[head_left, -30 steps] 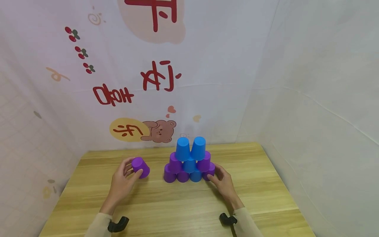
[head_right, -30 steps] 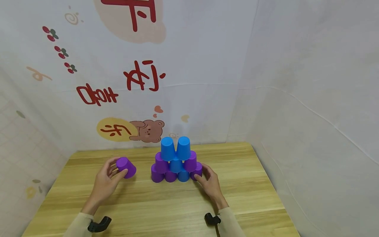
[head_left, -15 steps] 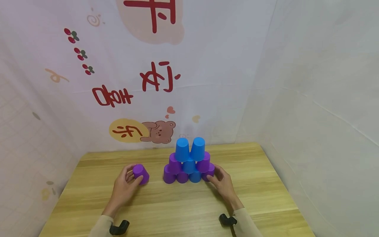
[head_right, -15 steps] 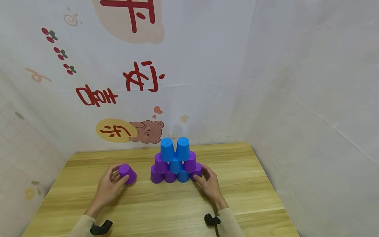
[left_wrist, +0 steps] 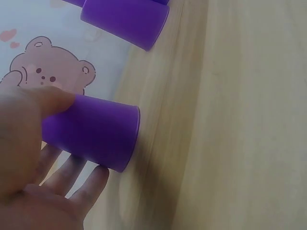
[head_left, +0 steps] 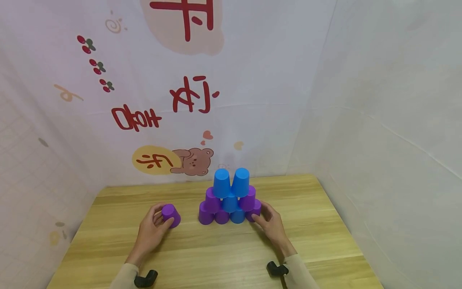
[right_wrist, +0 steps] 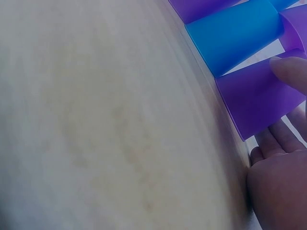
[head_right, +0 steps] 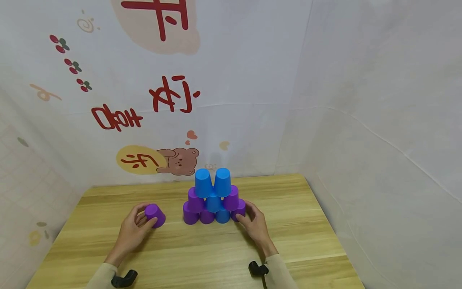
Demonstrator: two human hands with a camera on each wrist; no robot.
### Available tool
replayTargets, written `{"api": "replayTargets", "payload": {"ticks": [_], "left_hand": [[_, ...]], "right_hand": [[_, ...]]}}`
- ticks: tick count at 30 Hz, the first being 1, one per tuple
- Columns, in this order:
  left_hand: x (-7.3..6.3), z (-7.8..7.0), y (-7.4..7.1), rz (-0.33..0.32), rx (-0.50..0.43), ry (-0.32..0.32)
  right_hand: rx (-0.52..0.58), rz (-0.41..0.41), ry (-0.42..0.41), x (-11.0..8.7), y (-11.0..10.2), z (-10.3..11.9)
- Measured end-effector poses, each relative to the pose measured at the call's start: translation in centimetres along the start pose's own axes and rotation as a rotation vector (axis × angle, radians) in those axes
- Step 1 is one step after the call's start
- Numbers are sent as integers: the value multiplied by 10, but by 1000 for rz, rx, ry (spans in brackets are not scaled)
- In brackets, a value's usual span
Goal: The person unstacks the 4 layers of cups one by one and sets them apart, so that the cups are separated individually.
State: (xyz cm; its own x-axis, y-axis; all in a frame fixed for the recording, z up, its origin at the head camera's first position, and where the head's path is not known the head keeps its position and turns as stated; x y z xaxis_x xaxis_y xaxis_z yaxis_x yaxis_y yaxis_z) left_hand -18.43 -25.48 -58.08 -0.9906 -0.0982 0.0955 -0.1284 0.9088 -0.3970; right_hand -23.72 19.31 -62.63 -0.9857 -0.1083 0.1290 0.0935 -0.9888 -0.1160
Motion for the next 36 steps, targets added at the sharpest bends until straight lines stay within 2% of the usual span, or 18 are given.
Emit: {"api": "replayTargets", "payload": {"ticks": [8,16,20,27,36], "left_hand": [[-1,2,1,-9,8,25],[-2,1,-1,4,-3,22],[-2,0,-3,20,-4,-5],[-3,1,-3,59,64,-82],[-2,2,-3,81,74,-156]], "right_hand": [[-12,-4,-10,0,0,-1],[-13,-8,-5,0,0,-1],[-14,-8,-1,-1,0,-1],[-17,-10,6,-2,0,-1],[-13,-13,9,-2,1,0]]}}
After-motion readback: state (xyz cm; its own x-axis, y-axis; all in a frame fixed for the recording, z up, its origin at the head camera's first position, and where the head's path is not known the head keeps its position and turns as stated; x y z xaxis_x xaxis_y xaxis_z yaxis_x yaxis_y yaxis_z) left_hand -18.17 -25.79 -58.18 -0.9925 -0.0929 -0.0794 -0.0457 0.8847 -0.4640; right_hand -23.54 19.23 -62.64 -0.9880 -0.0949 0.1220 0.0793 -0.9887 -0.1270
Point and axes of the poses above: each hand's wrist, its own x-axis towards the middle knuckle, its own y-axis out of the palm, z = x × y, the point moved 4 cm from there along x, towards the middle knuckle, and after that the axes turned 3 degrees about -y, right-handed, at the moved point
